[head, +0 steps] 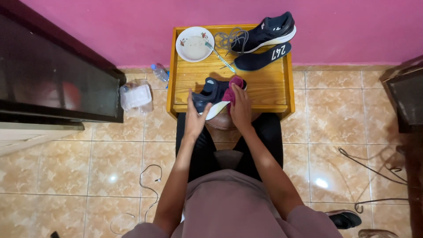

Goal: Cleaning a black sneaker by wiping it with a cloth and removing the insole for inspection.

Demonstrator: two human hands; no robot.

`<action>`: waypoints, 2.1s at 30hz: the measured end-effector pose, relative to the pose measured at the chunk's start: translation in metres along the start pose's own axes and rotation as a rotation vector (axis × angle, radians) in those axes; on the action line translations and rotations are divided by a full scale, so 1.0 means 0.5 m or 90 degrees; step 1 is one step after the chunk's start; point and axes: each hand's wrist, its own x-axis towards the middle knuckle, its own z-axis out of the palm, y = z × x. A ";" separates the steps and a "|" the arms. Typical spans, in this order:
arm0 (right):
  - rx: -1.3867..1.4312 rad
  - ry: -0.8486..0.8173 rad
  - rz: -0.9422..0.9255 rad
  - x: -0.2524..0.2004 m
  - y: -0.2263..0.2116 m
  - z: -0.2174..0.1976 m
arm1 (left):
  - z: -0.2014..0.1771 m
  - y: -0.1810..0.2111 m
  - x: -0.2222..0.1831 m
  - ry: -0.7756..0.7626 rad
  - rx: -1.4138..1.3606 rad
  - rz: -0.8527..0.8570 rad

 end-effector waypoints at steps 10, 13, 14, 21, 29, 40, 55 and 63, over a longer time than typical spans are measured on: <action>-0.036 -0.071 -0.096 -0.011 0.011 0.007 | -0.005 -0.023 0.007 0.009 -0.021 -0.053; -0.116 -0.058 0.001 0.013 0.107 -0.010 | -0.008 0.009 -0.009 -0.024 -0.015 -0.010; -0.118 -0.041 0.038 0.020 0.135 -0.004 | -0.005 0.009 -0.007 -0.023 -0.002 0.001; -0.066 -0.080 -0.043 -0.028 0.024 -0.009 | -0.011 -0.007 0.015 -0.013 -0.005 0.001; 0.014 -0.011 -0.012 -0.045 0.029 0.033 | -0.013 -0.007 0.021 -0.007 -0.013 -0.033; 0.171 0.012 -0.032 -0.029 -0.091 -0.008 | 0.006 0.003 0.020 0.014 0.011 -0.056; 0.250 0.068 -0.114 -0.006 -0.075 -0.033 | 0.004 0.011 0.007 0.030 0.024 0.115; 0.337 -0.007 0.107 -0.041 -0.190 -0.094 | -0.004 -0.005 0.023 0.135 0.322 0.344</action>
